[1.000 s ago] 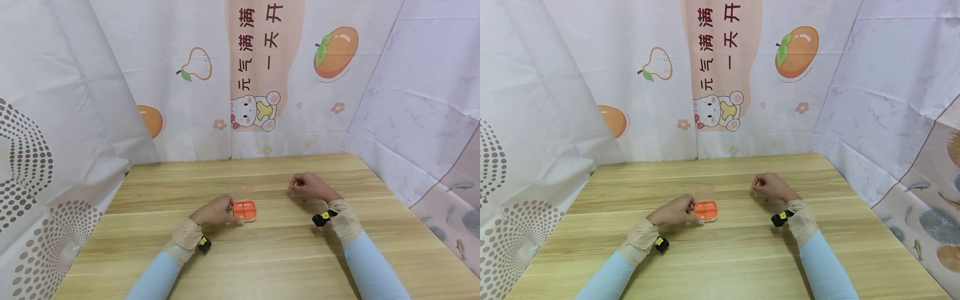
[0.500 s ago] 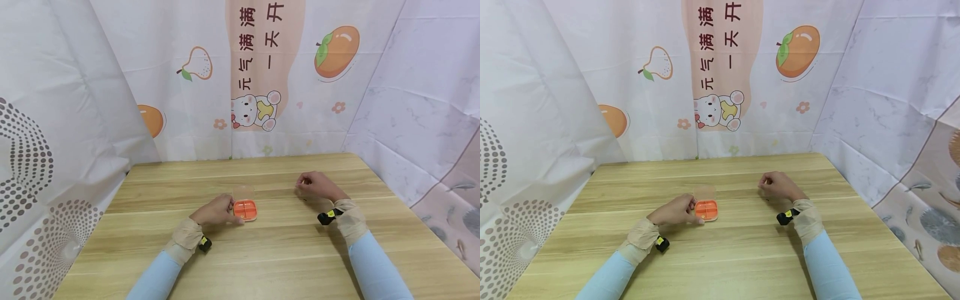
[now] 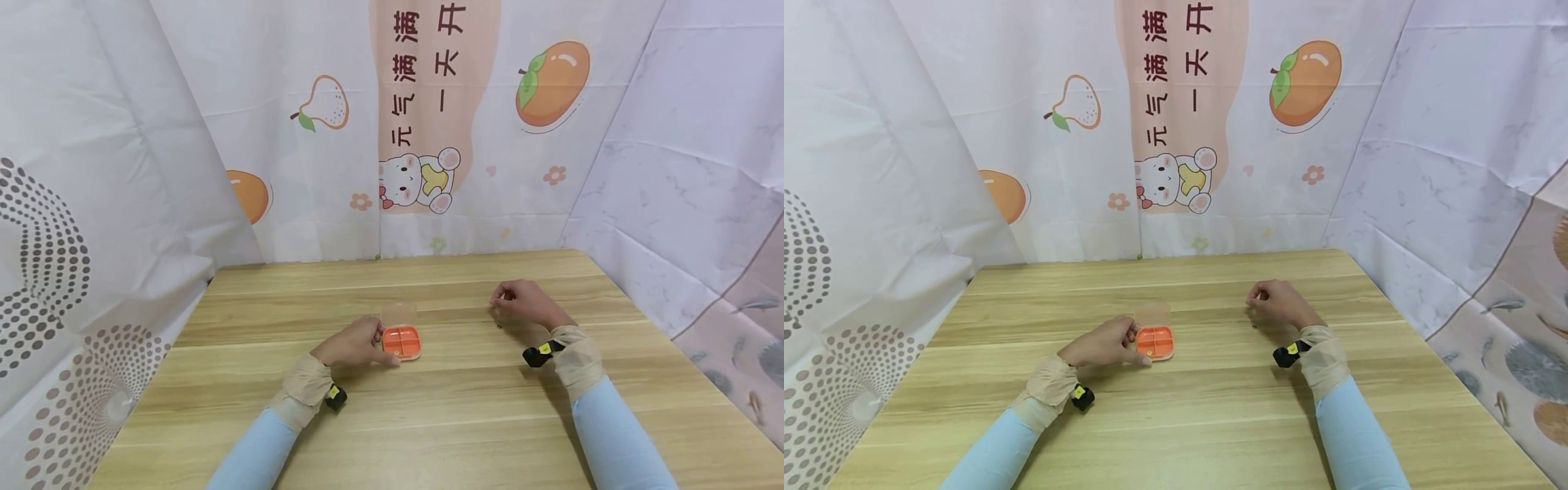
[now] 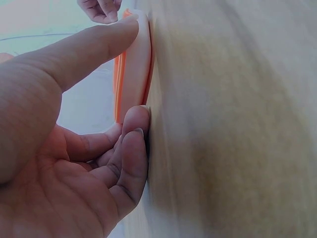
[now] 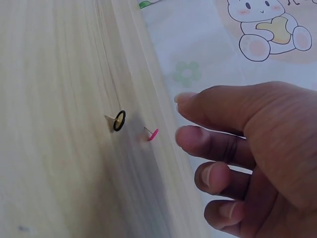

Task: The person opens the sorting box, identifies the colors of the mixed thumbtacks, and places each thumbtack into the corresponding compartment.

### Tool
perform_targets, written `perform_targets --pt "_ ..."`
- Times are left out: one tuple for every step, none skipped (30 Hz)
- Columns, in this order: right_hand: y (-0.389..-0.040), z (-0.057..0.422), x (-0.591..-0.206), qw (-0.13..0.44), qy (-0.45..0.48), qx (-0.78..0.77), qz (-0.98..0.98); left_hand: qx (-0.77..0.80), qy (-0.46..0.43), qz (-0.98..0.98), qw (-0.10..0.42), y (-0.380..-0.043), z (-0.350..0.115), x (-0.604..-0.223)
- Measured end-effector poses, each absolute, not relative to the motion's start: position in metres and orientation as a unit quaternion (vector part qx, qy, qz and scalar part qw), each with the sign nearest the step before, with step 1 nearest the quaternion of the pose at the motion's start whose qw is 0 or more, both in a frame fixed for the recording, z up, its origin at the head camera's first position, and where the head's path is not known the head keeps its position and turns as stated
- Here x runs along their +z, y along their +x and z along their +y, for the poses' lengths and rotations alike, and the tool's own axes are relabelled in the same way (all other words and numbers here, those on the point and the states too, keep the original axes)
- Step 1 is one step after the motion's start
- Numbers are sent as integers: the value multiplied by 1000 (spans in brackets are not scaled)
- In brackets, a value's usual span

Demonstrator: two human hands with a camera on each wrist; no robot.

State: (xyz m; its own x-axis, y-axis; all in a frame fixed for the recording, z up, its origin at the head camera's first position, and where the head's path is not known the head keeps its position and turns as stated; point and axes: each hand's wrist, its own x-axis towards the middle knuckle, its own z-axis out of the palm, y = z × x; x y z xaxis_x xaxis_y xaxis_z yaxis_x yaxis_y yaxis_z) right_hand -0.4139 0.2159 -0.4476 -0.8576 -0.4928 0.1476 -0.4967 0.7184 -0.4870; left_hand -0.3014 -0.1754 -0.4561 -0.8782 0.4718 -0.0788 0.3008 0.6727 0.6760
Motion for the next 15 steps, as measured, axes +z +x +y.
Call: perform_targets --pt "-414 216 -448 5 266 262 -927 345 213 905 125 -301 -175 -456" --pt "-414 216 -448 7 263 262 -928 347 213 905 126 -301 -175 -456" --pt "-414 217 -449 9 264 264 -928 347 212 905 127 -301 -175 -457" --pt "-414 217 -449 13 262 263 -929 348 211 904 128 -301 -175 -457" --pt "-414 217 -450 16 260 261 -930 349 211 904 128 -301 -175 -457" --pt "-414 217 -452 19 256 258 -931 349 211 904 128 -301 -175 -457" --pt "-415 217 -453 23 254 256 -933 348 210 905 127 -301 -175 -457" --pt "-416 217 -455 25 250 254 -934 348 209 905 127 -301 -175 -457" --pt "-417 218 -456 25 246 252 -935 348 209 905 127 -301 -175 -456" --pt "-418 218 -458 25 240 250 -938 348 209 905 126 -301 -175 -456" --pt "-419 218 -460 25 237 247 -939 349 208 905 126 -301 -174 -456" --pt "-419 218 -462 25 234 244 -941 349 208 905 126 -300 -174 -455" --pt "-420 218 -463 24 232 240 -942 351 208 904 126 -300 -174 -455" --pt "-420 217 -464 22 229 237 -944 353 208 904 127 -300 -174 -455" --pt "-419 216 -465 20 226 234 -945 354 208 903 127 -300 -174 -455"
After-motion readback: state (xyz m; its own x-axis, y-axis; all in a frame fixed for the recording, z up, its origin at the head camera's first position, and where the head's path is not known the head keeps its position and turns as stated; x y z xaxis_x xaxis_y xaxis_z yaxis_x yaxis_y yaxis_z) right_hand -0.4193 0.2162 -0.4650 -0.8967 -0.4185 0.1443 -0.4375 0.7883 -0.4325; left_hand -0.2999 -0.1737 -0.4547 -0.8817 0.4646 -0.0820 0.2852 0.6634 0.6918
